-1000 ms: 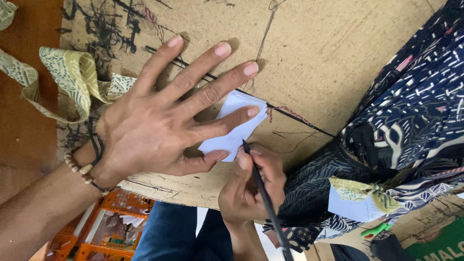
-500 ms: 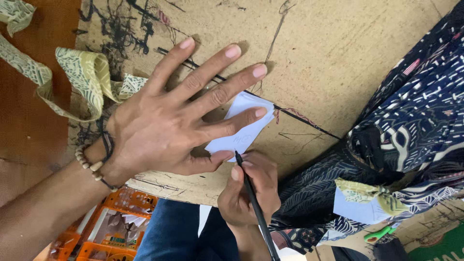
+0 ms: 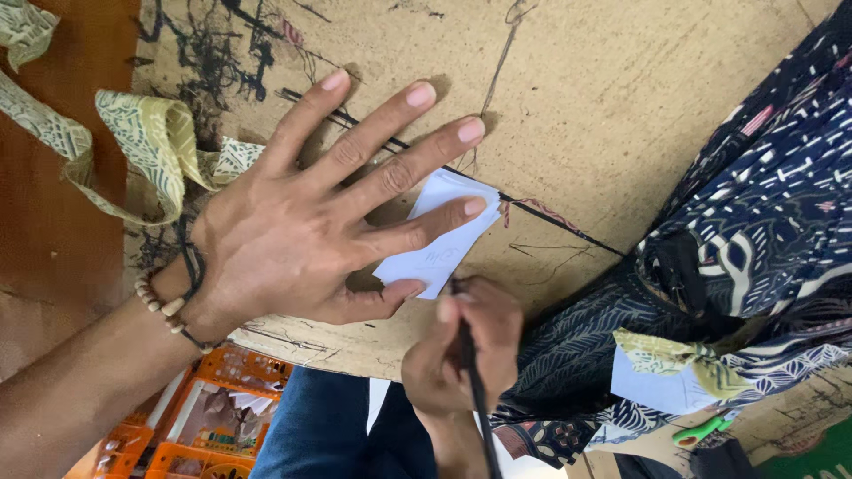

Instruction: The person folds patterned fabric pieces, ties them with ribbons, writes on small paper tags, cuts the tags with scissors, and attaches the tags to the fabric bundles. The person repeats this process for multiple fabric items on a wooden workbench.

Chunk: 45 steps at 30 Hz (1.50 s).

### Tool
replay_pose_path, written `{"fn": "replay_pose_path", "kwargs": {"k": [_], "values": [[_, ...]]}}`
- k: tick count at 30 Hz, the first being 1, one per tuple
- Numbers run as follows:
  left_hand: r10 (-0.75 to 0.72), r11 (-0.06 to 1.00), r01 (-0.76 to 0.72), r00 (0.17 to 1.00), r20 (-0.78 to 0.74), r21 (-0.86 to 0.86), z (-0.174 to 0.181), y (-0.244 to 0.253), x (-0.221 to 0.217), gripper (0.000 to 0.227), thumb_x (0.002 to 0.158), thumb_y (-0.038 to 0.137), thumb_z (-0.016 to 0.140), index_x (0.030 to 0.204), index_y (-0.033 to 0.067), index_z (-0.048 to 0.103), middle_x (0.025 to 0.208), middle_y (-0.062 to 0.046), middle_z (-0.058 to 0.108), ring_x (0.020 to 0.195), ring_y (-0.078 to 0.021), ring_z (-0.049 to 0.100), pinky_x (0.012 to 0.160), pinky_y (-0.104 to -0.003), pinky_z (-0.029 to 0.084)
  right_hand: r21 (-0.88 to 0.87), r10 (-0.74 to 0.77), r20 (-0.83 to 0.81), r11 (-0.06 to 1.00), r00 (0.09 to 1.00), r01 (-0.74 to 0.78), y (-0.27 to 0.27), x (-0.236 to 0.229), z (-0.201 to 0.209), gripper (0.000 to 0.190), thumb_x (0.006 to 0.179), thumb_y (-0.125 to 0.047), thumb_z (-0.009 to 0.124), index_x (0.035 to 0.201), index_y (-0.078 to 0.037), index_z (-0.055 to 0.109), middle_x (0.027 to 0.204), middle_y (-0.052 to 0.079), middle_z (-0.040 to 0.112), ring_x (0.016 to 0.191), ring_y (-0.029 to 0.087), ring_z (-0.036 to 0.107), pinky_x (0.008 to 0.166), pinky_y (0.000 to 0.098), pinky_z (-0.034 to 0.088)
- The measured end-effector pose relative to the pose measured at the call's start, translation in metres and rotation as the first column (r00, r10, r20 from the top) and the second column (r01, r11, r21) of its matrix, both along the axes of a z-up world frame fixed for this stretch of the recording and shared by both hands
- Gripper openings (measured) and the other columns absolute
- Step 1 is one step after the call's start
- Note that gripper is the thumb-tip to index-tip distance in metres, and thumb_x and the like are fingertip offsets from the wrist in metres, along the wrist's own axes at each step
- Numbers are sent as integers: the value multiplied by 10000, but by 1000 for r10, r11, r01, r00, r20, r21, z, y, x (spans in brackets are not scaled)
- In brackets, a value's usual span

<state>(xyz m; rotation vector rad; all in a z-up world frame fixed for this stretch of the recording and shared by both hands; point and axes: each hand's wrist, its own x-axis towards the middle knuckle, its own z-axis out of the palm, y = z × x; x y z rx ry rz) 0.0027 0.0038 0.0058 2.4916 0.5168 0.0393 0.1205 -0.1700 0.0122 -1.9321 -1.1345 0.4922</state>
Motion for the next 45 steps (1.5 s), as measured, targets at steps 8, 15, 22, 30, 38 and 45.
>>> {"fn": "replay_pose_path", "kwargs": {"k": [8, 15, 22, 30, 38, 45], "values": [[-13, 1000, 13, 999, -30, 0, -2, -3, 0, 769, 890, 732, 641, 1559, 376, 513, 1705, -57, 258, 1562, -318, 224, 1244, -628, 100, 110, -115, -162, 985, 980, 134, -3, -3, -3, 164, 1134, -179, 469, 1144, -19, 434, 1022, 139, 572, 860, 231, 616, 808, 324, 541], [5, 998, -5, 1000, -12, 62, 14, 0, 2, 840, 961, 681, 549, 1571, 111, 452, 1690, -82, 282, 1555, -318, 250, 1257, -600, 140, -76, -249, -278, 968, 928, 237, 29, 26, 30, 123, 1162, -82, 466, 1205, 30, 439, 1039, 121, 503, 885, 192, 506, 877, 323, 465], [37, 994, -45, 996, 79, 102, 38, 2, 5, 830, 950, 609, 587, 1509, 6, 468, 1660, -129, 333, 1543, -333, 275, 1255, -591, 189, -218, -202, -129, 961, 971, 171, 97, 58, 70, 457, 998, -44, 611, 1404, 24, 413, 1169, 167, 545, 977, 237, 655, 754, 320, 609], [52, 996, -58, 993, 105, 61, 37, 2, 0, 861, 846, 549, 670, 1469, -20, 500, 1640, -143, 342, 1533, -328, 273, 1247, -579, 187, -91, -62, 124, 993, 990, 74, 74, 15, 74, 423, 912, -73, 773, 1281, 27, 592, 1142, 203, 565, 1082, 367, 603, 939, 442, 496], [32, 999, -35, 995, 98, 31, 33, 4, -2, 897, 841, 586, 680, 1443, -55, 502, 1635, -168, 340, 1529, -346, 262, 1240, -591, 187, -82, -196, -10, 977, 980, 195, 63, 6, 50, 174, 965, -74, 758, 1049, 7, 629, 998, 143, 593, 863, 261, 591, 781, 343, 481], [356, 918, -286, 900, 251, -276, 91, -32, 8, 718, 747, 312, 786, 1368, 28, 566, 1557, -210, 498, 1465, -397, 496, 1227, -539, 357, -252, -376, -408, 922, 832, 293, 29, 26, 100, 133, 912, -69, 774, 999, -19, 687, 778, -6, 615, 666, 50, 488, 565, 234, 398]]}}
